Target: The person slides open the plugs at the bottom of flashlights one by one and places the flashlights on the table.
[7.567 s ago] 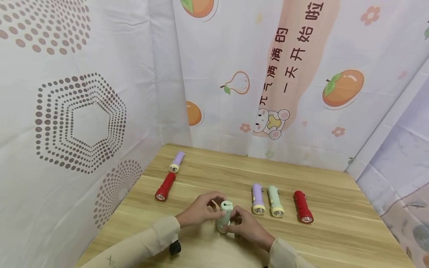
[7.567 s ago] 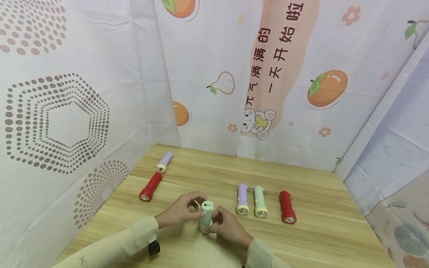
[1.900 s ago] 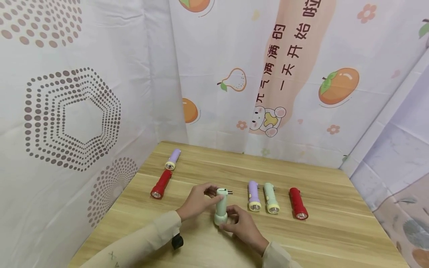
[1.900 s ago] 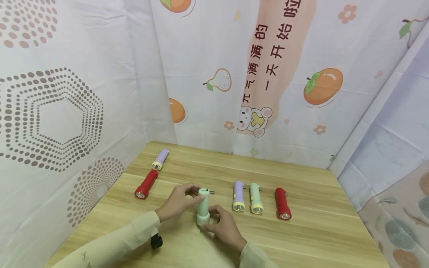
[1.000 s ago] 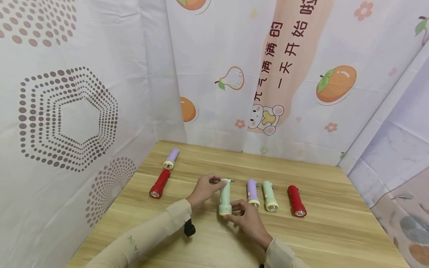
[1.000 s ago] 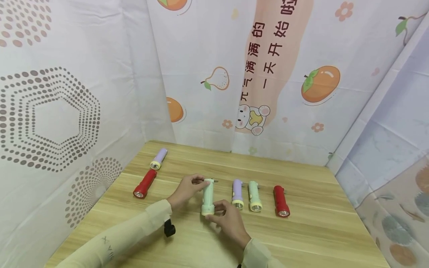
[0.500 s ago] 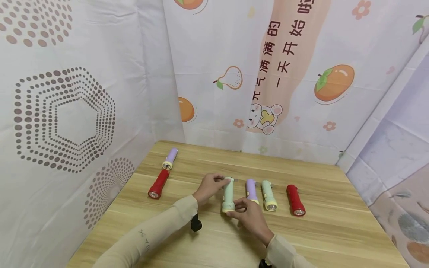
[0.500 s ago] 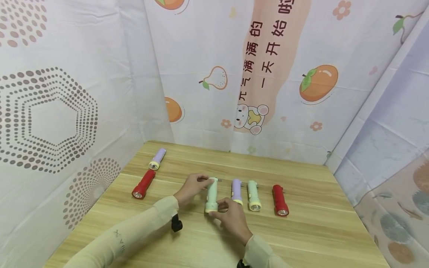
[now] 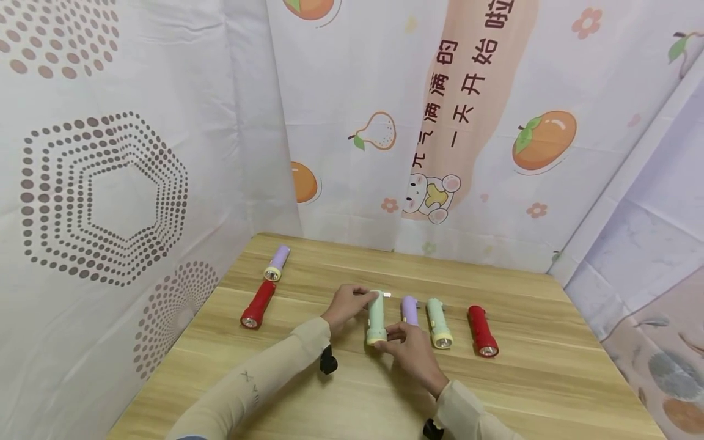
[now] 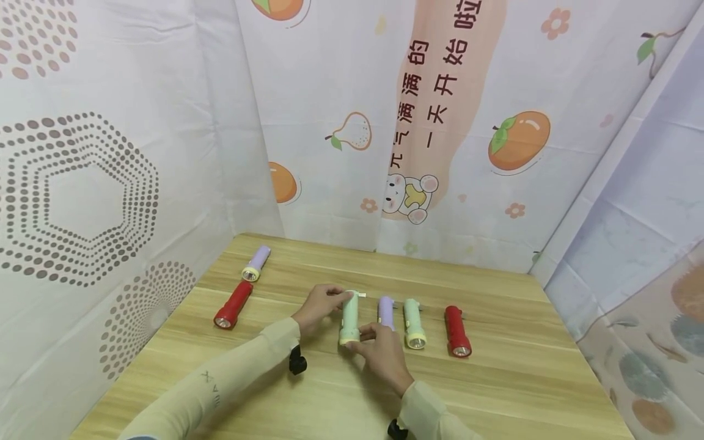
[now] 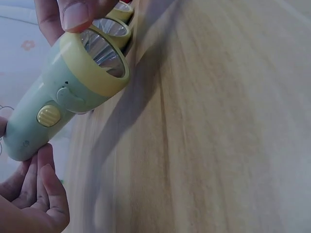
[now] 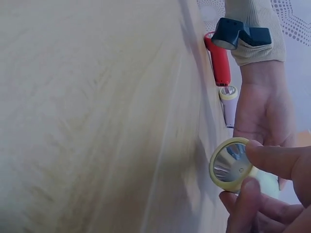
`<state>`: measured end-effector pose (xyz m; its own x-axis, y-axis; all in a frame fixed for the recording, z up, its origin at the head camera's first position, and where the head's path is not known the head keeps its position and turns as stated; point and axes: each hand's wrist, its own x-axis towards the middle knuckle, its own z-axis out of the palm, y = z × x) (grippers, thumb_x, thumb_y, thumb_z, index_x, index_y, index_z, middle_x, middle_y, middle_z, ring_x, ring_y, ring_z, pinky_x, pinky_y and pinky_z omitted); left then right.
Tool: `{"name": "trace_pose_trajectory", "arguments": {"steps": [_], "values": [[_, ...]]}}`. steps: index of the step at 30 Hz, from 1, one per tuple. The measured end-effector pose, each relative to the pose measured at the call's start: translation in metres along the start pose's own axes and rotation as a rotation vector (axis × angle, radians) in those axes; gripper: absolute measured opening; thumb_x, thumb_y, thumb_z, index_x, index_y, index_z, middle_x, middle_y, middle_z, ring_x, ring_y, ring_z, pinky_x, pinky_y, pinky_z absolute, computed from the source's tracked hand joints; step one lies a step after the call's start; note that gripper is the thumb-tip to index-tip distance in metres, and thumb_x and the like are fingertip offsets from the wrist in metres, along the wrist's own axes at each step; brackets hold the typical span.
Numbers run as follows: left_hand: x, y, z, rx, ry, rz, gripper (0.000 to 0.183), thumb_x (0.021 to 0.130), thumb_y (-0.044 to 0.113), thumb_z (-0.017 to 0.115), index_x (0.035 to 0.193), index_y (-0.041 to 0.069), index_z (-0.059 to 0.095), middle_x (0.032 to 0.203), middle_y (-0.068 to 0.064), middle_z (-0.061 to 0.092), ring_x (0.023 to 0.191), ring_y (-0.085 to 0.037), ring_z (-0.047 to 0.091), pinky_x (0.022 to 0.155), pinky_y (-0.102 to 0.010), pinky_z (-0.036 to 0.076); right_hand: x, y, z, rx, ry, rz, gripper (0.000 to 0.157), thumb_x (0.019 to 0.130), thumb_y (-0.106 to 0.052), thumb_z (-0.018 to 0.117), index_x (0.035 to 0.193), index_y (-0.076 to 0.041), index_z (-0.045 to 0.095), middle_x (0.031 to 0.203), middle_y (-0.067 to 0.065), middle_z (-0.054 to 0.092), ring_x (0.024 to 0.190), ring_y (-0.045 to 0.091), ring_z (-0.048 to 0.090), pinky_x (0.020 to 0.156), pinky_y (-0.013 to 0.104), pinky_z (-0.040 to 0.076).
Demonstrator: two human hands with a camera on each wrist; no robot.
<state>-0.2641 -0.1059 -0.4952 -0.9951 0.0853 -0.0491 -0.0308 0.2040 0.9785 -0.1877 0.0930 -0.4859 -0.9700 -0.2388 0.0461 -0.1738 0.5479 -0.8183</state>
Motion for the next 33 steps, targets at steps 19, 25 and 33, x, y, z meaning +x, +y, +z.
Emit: {"name": "trace_pose_trajectory", "arguments": {"steps": [19, 25, 33], "values": [[0.023, -0.005, 0.014, 0.033, 0.000, -0.092, 0.033, 0.092, 0.037, 0.076, 0.104, 0.006, 0.074, 0.092, -0.006, 0.071, 0.082, -0.021, 0.067, 0.068, -0.033, 0.056, 0.012, 0.003, -0.008, -0.002, -0.058, 0.045, 0.035, 0.085, -0.022, 0.086, 0.107, -0.001, 0.070, 0.096, 0.009, 0.074, 0.046, 0.019, 0.060, 0.042, 0.033, 0.051], [0.027, -0.003, 0.015, 0.034, 0.012, -0.110, 0.028, 0.093, 0.033, 0.076, 0.098, 0.006, 0.074, 0.088, -0.007, 0.069, 0.075, -0.020, 0.064, 0.063, -0.029, 0.053, 0.016, 0.001, -0.010, 0.001, -0.059, 0.049, 0.033, 0.085, -0.019, 0.086, 0.107, 0.000, 0.070, 0.094, 0.008, 0.074, 0.048, 0.020, 0.062, 0.043, 0.033, 0.051], [0.032, -0.001, 0.016, 0.065, 0.002, -0.114, 0.028, 0.094, 0.035, 0.075, 0.095, 0.007, 0.075, 0.085, -0.006, 0.069, 0.073, -0.018, 0.061, 0.061, -0.028, 0.050, 0.021, -0.001, -0.013, -0.030, -0.080, 0.037, 0.026, 0.087, -0.018, 0.084, 0.104, -0.002, 0.072, 0.065, 0.008, 0.067, 0.044, 0.019, 0.061, 0.042, 0.033, 0.049]]}}
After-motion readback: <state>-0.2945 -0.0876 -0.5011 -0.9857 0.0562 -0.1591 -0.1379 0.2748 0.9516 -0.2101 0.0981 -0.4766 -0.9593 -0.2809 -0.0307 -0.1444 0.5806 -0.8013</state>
